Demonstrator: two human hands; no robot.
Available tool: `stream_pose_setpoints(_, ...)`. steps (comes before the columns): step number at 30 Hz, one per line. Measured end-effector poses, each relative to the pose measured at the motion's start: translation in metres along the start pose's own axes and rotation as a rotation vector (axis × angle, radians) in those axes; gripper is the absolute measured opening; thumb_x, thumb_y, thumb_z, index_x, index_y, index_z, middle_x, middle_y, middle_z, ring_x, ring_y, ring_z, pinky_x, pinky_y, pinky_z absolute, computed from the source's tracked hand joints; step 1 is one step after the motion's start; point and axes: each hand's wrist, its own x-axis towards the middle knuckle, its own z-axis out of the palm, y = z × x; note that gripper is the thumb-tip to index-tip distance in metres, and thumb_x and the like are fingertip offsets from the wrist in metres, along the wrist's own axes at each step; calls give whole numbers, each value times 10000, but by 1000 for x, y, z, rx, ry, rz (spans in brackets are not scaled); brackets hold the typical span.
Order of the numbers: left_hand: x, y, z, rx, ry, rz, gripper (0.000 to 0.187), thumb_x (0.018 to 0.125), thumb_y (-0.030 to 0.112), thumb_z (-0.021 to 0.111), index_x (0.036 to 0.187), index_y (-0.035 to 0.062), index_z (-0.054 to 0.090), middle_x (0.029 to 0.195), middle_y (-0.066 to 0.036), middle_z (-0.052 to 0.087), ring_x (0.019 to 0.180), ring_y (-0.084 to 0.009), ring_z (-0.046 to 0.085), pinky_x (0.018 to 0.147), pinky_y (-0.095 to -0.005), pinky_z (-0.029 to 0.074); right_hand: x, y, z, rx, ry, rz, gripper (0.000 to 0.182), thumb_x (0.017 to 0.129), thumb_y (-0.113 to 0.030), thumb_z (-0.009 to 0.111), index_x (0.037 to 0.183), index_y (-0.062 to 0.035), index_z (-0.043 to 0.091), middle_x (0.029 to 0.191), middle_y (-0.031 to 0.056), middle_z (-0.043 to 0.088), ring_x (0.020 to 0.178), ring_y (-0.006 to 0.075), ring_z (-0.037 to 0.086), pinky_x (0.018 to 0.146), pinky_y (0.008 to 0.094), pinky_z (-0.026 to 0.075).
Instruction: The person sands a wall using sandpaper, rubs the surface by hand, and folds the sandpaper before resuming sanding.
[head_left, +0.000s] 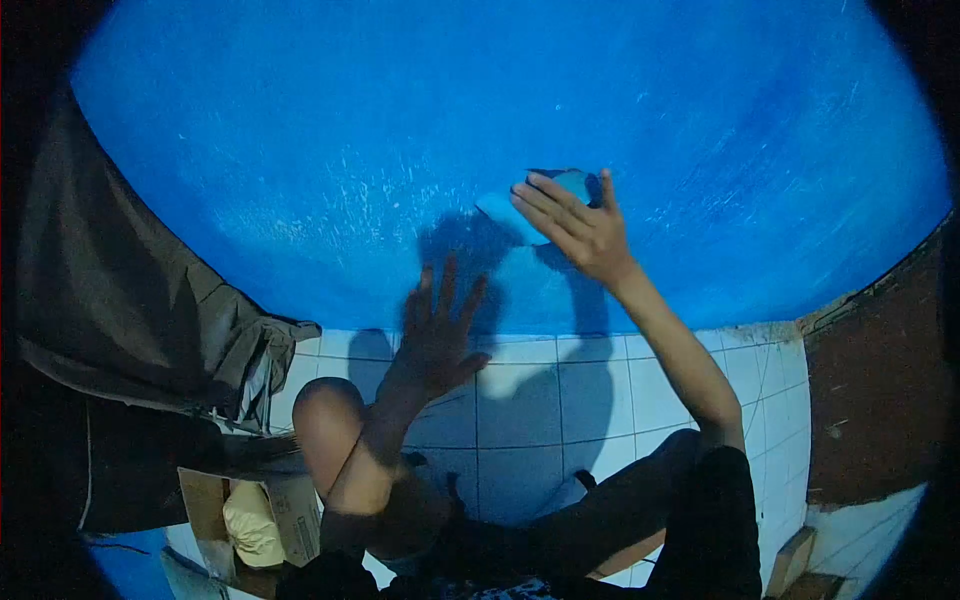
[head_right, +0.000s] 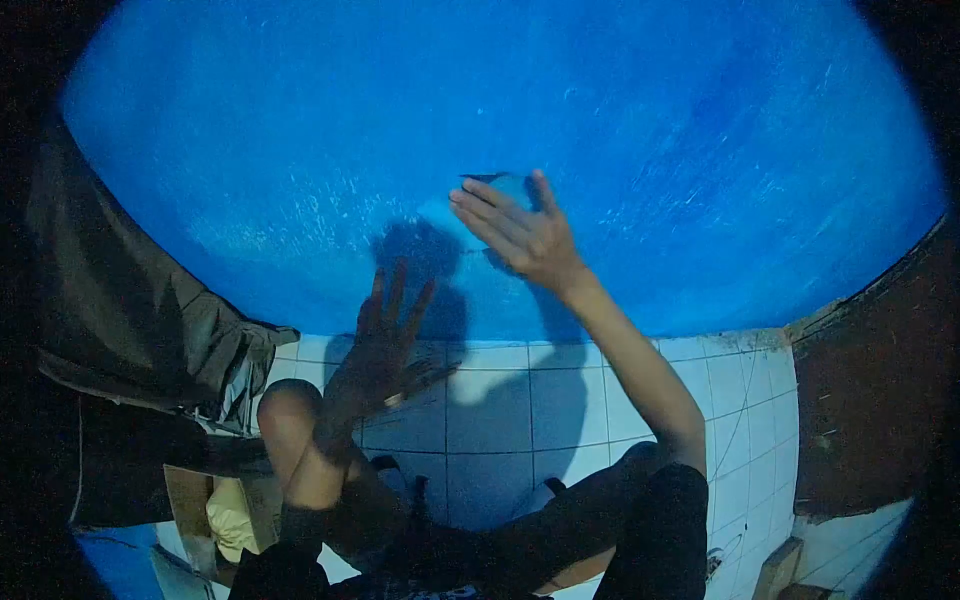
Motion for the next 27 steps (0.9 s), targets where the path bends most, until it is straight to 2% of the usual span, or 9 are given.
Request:
stream_pose_setpoints(2, -2, 6, -7, 16, -44, -21, 1049, 828, 463, 752, 1615, 180, 119, 1652, -248, -80, 1495, -534, -15, 1141, -706, 194, 0, 26, -25, -85, -61, 85, 432, 980, -113, 516, 1389, -237, 580, 1469, -68, 546, 1415, 119, 440, 1240, 604, -12)
stream_pose_setpoints(3, -3, 2, -6, 16, -46, -31, 1049, 828, 463, 752, 1615, 180, 119, 1652, -248, -80, 1495, -534, -15, 1141, -706, 194, 1, 42, -27, -179, -2, 92, 430, 982, -114, 515, 1388, -236, 581, 1468, -65, 548, 1418, 120, 435, 1239, 606, -24)
stream_pose_setpoints(4, -3, -2, -3, 13, -23, -22, 1053, 827, 476, 745, 1617, 184, 113, 1652, -247, -82, 1496, -533, -14, 1138, -707, 197, 2, 49, -29, -170, 0, 89, 430, 982, -114, 515, 1388, -236, 581, 1468, -65, 548, 1418, 120, 435, 1239, 606, -24)
stream_pose_setpoints(7, -2, -5, 0, 25, 11, -17, 1064, 821, 504, 735, 1619, 188, 107, 1653, -249, -75, 1495, -536, 0, 1130, -709, 206, -3, 42, -25, -41, 103, 338, 440, 968, -101, 516, 1391, -196, 588, 1484, -32, 538, 1441, 150, 410, 1232, 596, -22)
stream_pose_setpoints(10, 2, -5, 8, 33, 12, -6, 1076, 811, 523, 734, 1619, 187, 108, 1654, -251, -63, 1490, -545, 21, 1122, -710, 215, -8, 4, -2, 30, -45, 239, 458, 958, -104, 511, 1403, -191, 577, 1483, -42, 538, 1428, 161, 432, 1232, 596, -27)
stream_pose_setpoints(13, 5, -3, 15, 6, 12, 42, 1082, 807, 523, 739, 1619, 185, 108, 1653, -249, -63, 1487, -549, 30, 1120, -709, 219, -6, 8, -9, 52, -19, 111, 470, 951, -111, 505, 1411, -181, 570, 1474, -33, 548, 1416, 186, 453, 1231, 598, -16)
stream_pose_setpoints(19, 5, -6, 6, 26, 24, 10, 1092, 801, 518, 758, 1618, 200, 107, 1652, -247, -79, 1488, -547, 19, 1117, -709, 223, -6, 49, -38, -131, 68, 312, 476, 929, -133, 545, 1397, -207, 584, 1459, -32, 563, 1397, 168, 476, 1225, 615, 56)
stream_pose_setpoints(22, 7, -5, 12, 42, 26, -2, 1093, 798, 524, 764, 1618, 209, 114, 1653, -241, -89, 1491, -545, 2, 1119, -710, 219, -19, 0, -10, 76, -121, 197, 483, 927, -137, 553, 1406, -202, 574, 1472, -32, 551, 1399, 153, 473, 1221, 620, 75)
stream_pose_setpoints(27, 4, -4, 10, 48, 26, 28, 1092, 802, 517, 767, 1619, 217, 107, 1656, -225, -111, 1495, -536, -32, 1127, -712, 204, -14, 6, -18, 68, -67, 127, 471, 942, -118, 527, 1406, -192, 569, 1480, -32, 543, 1399, 156, 473, 1220, 622, 78)
